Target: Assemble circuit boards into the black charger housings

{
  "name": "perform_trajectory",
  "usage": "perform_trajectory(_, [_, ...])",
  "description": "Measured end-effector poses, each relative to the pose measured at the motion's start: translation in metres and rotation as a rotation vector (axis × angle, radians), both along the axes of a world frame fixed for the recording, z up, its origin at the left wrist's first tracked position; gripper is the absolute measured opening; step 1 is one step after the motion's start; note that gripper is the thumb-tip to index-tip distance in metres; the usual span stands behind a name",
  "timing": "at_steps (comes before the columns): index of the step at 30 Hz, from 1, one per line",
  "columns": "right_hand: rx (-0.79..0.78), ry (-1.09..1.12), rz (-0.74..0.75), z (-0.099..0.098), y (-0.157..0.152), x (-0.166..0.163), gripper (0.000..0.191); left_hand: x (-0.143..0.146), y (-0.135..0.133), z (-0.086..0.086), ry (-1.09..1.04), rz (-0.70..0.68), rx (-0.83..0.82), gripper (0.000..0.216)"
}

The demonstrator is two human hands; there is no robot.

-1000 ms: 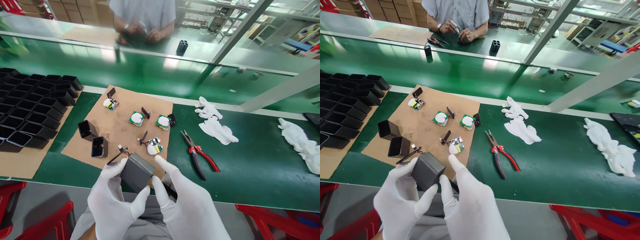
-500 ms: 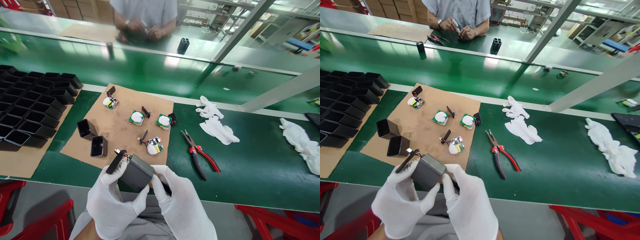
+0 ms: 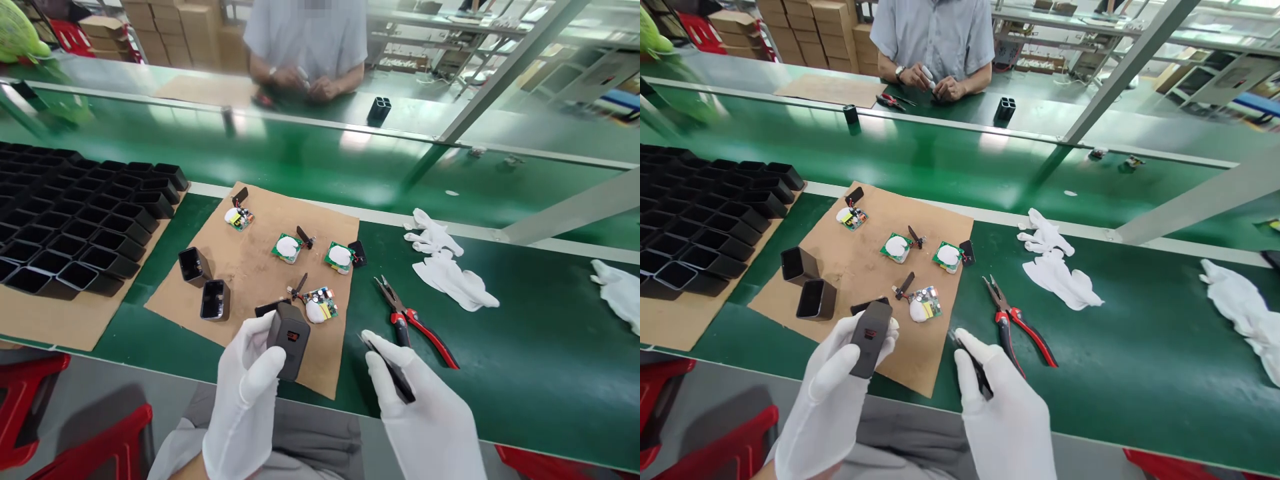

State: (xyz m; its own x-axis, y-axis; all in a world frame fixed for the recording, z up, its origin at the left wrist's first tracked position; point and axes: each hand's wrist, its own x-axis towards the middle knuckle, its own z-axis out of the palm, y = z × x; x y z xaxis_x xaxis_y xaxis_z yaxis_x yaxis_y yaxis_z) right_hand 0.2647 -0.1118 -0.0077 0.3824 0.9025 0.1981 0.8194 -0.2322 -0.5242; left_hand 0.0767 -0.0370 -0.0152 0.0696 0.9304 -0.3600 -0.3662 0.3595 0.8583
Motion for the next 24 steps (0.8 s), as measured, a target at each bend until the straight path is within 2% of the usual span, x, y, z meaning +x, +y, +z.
perform_trajectory(3, [0.09, -0.245, -0.022, -0.026, 0.009, 0.003, 0.03, 0.004, -0.002, 0.005, -0.169, 0.004, -0.077, 0.043])
perform_trajectory(7, [0.163, -0.432, 0.039, -0.051, 0.023, 0.002, 0.027, 0.006, -0.005, 0.005, -0.219, -0.002, -0.077, 0.041])
perform_trajectory(11, [0.201, -0.458, 0.015, -0.06, 0.029, 0.005, 0.03, 0.004, -0.006, 0.006, -0.218, -0.006, -0.052, 0.042])
perform_trajectory(14, [0.246, -0.437, -0.025, -0.055, 0.024, 0.004, 0.03, 0.002, -0.008, 0.004, -0.174, -0.02, 0.005, 0.043])
perform_trajectory(17, [0.327, -0.297, -0.013, -0.04, 0.013, -0.01, 0.022, -0.002, -0.009, -0.007, 0.118, 0.027, 0.209, 0.044])
perform_trajectory(20, [0.365, -0.045, 0.081, -0.026, 0.005, -0.04, 0.019, -0.008, -0.007, -0.026, 0.707, 0.211, 0.521, 0.048])
perform_trajectory(22, [0.353, 0.071, 0.186, -0.023, 0.007, -0.064, 0.024, -0.014, -0.003, -0.038, 1.027, 0.304, 0.655, 0.041])
perform_trajectory(24, [0.336, 0.171, 0.271, -0.026, 0.014, -0.086, 0.031, -0.02, -0.001, -0.047, 1.148, 0.3, 0.741, 0.035])
